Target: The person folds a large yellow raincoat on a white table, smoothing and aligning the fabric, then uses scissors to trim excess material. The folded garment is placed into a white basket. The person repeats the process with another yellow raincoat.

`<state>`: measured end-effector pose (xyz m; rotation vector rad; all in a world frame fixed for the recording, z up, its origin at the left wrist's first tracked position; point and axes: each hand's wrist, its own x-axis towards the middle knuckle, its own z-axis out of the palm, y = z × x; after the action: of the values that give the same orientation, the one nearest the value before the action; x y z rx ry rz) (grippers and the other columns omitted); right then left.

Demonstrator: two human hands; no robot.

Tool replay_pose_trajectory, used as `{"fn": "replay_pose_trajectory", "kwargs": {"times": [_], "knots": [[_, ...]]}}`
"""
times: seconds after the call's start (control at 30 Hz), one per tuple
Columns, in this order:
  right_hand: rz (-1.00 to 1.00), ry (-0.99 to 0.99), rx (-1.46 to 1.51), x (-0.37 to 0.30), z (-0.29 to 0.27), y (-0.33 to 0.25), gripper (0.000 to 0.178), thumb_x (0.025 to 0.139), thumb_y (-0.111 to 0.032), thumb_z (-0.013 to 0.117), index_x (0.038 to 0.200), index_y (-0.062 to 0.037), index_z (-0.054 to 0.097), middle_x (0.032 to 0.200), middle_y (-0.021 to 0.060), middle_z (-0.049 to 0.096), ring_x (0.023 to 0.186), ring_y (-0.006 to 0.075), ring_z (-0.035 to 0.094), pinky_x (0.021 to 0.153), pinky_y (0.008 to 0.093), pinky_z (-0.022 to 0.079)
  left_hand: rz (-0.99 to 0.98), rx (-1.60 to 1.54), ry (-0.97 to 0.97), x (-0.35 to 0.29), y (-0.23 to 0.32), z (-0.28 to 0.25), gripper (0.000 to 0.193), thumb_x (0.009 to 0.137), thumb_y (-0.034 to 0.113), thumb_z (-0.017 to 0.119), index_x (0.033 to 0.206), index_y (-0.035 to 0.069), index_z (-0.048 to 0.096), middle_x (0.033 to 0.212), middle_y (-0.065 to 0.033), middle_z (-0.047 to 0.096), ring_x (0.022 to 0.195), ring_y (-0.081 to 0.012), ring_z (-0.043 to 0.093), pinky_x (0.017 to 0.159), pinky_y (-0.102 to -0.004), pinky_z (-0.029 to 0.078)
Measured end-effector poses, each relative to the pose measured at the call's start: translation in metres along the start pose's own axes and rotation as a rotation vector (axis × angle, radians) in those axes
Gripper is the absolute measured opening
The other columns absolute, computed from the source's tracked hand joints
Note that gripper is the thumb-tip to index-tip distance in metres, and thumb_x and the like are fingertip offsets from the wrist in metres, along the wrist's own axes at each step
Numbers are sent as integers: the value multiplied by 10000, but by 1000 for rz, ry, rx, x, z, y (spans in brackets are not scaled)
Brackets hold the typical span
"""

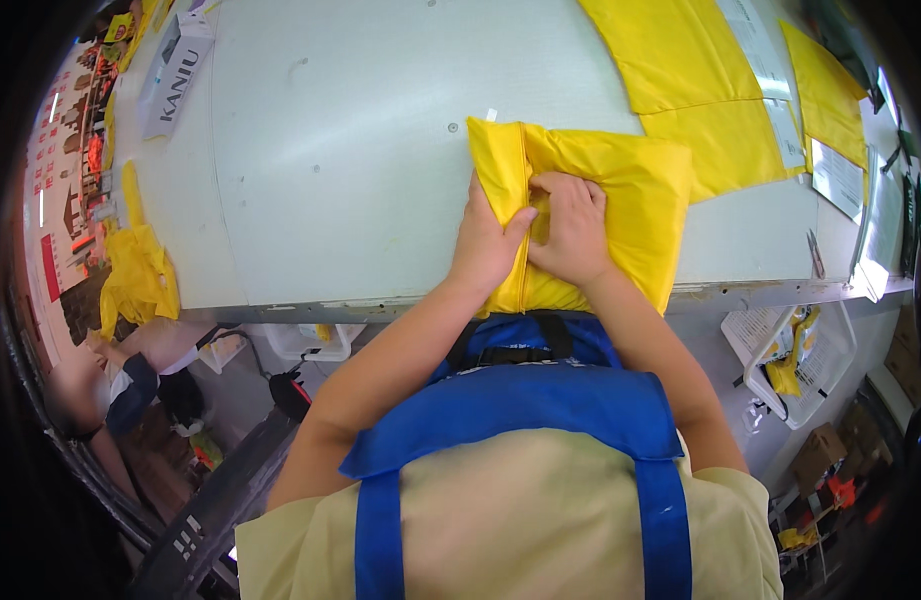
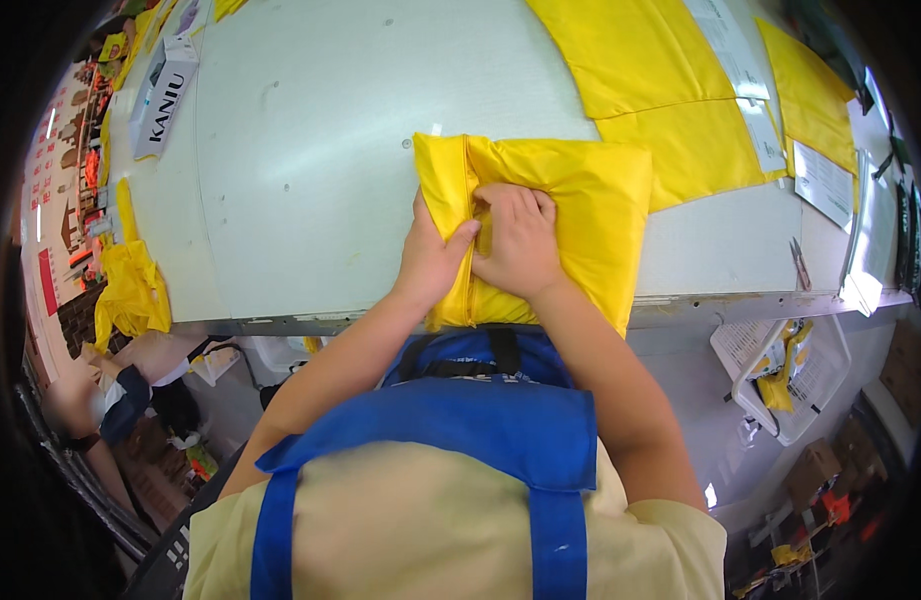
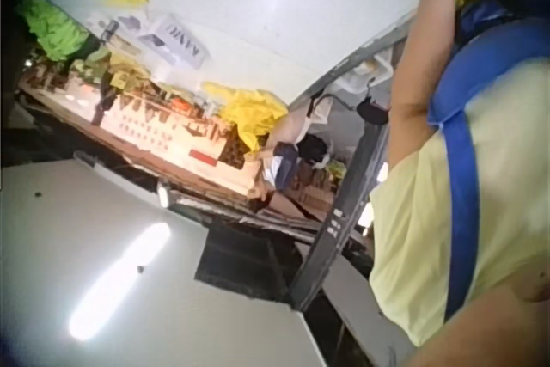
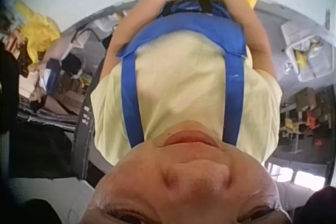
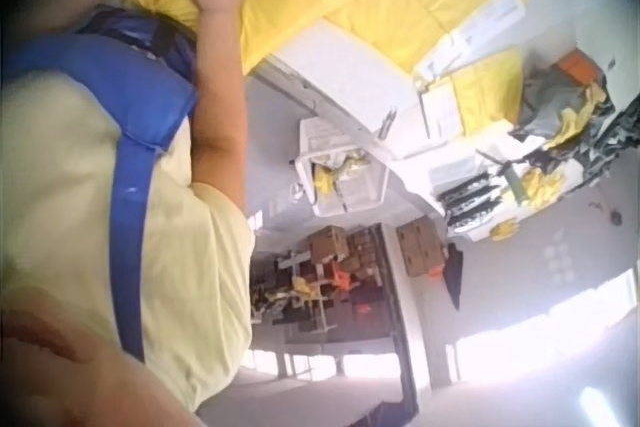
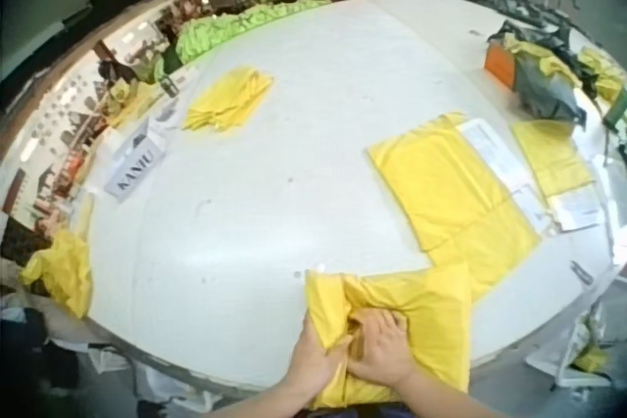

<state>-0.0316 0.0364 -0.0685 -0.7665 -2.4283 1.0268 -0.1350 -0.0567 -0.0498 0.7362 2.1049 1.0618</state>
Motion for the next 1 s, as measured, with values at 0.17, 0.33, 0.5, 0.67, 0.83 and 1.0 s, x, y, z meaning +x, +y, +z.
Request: {"fn": "replay_pose_trajectory", "kwargs": {"times": [0.17,0.33,0.5,0.67,0.83,1.0], "knots": [[-41,161,318,-12,-13,12,366,691,-111,655,1035,-91,533,988,87,565,982,280,536,826,381,397,38,173,24,3,-9,1,721,828,132,668,1384,-26,238,1224,-241,534,1131,-370,545,937,-397,443],[-487,-244,116,-58,-36,-11,310,706,-120,719,985,-128,585,843,35,539,811,224,533,713,352,391,23,286,25,9,-15,3,846,798,223,712,1424,20,181,1196,-297,493,1072,-439,526,902,-452,451],[-590,-268,-165,-59,-20,-24,49,766,-198,555,805,-170,548,746,-14,470,735,148,499,668,300,371,-27,251,-13,14,-12,3,836,798,248,711,1411,18,190,1163,-301,510,1050,-441,537,881,-455,460],[-691,-210,-190,-64,-10,-23,49,756,-202,544,800,-180,536,774,-17,470,736,139,500,649,273,373,-33,254,-23,16,-13,-2,810,813,247,697,1388,-20,193,1131,-291,547,1037,-421,562,878,-440,469],[-732,-210,-176,-61,-11,-28,48,753,-198,544,789,-171,531,755,-12,469,737,142,507,638,273,384,-76,187,-61,17,-3,-6,761,828,241,686,1358,-40,218,1132,-288,565,1031,-413,579,872,-427,477],[-700,-237,-98,-63,-12,-25,69,744,-190,552,792,-146,529,758,8,481,749,164,517,653,289,392,-72,144,-67,17,-3,-8,728,829,245,687,1336,-35,245,1131,-289,571,1034,-415,581,870,-420,479]]}}
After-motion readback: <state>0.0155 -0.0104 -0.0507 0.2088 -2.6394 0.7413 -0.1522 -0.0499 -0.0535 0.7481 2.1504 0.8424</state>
